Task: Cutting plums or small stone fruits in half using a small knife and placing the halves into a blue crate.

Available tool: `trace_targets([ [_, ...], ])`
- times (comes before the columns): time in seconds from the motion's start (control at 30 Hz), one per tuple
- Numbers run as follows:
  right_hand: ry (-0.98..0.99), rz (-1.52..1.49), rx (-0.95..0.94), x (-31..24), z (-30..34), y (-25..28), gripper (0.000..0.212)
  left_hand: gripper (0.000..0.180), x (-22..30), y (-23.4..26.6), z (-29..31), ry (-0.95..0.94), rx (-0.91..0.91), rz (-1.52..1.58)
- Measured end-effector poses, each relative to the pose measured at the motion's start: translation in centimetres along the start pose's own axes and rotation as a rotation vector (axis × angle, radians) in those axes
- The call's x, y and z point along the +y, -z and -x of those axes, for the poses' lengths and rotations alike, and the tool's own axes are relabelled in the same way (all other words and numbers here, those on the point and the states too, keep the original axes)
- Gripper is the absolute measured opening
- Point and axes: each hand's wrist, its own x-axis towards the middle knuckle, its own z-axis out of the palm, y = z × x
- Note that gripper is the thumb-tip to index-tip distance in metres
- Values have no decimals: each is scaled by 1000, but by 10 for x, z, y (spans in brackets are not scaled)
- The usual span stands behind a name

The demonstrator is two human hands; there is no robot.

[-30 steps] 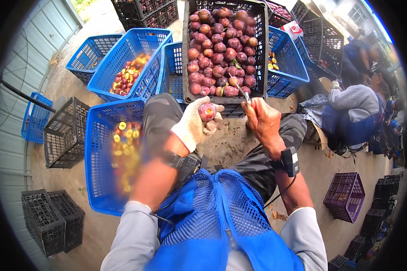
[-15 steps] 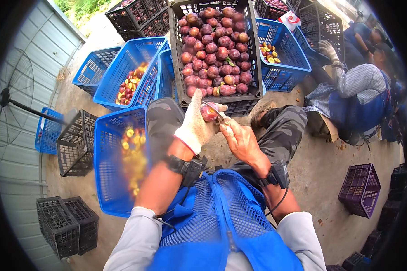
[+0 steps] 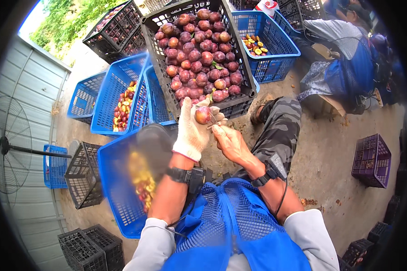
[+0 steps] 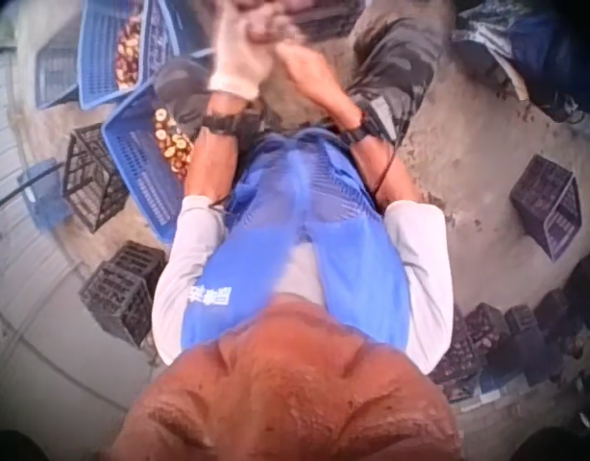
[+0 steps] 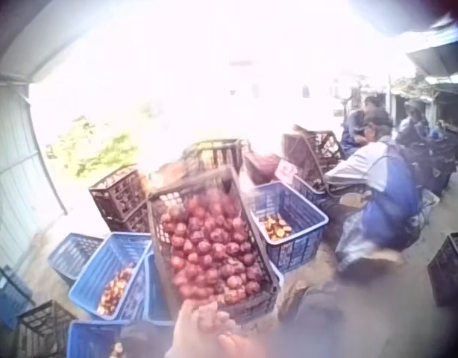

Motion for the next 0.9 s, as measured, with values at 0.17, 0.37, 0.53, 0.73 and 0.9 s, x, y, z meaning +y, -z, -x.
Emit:
trace_targets([
  [0.17,-26,-117,156,1,3,-18,38,43,-25,11,-6,-116,-151,70],
  [0.37,-222,13,-257,-25,-11,43,43,38,-4,14,-2,-123,-201,-98],
  [0.53,-418,59,-549,-48,-4,94,44,38,-7,14,14,51,-264,-461],
  [0.73,-566,-12,-549,-50,3,106,46,52,5,-7,12,104,-313,-666],
  [0.9,-446,-311,-144,-17,20,29,46,40,-39,-10,14,-151,78,-48],
])
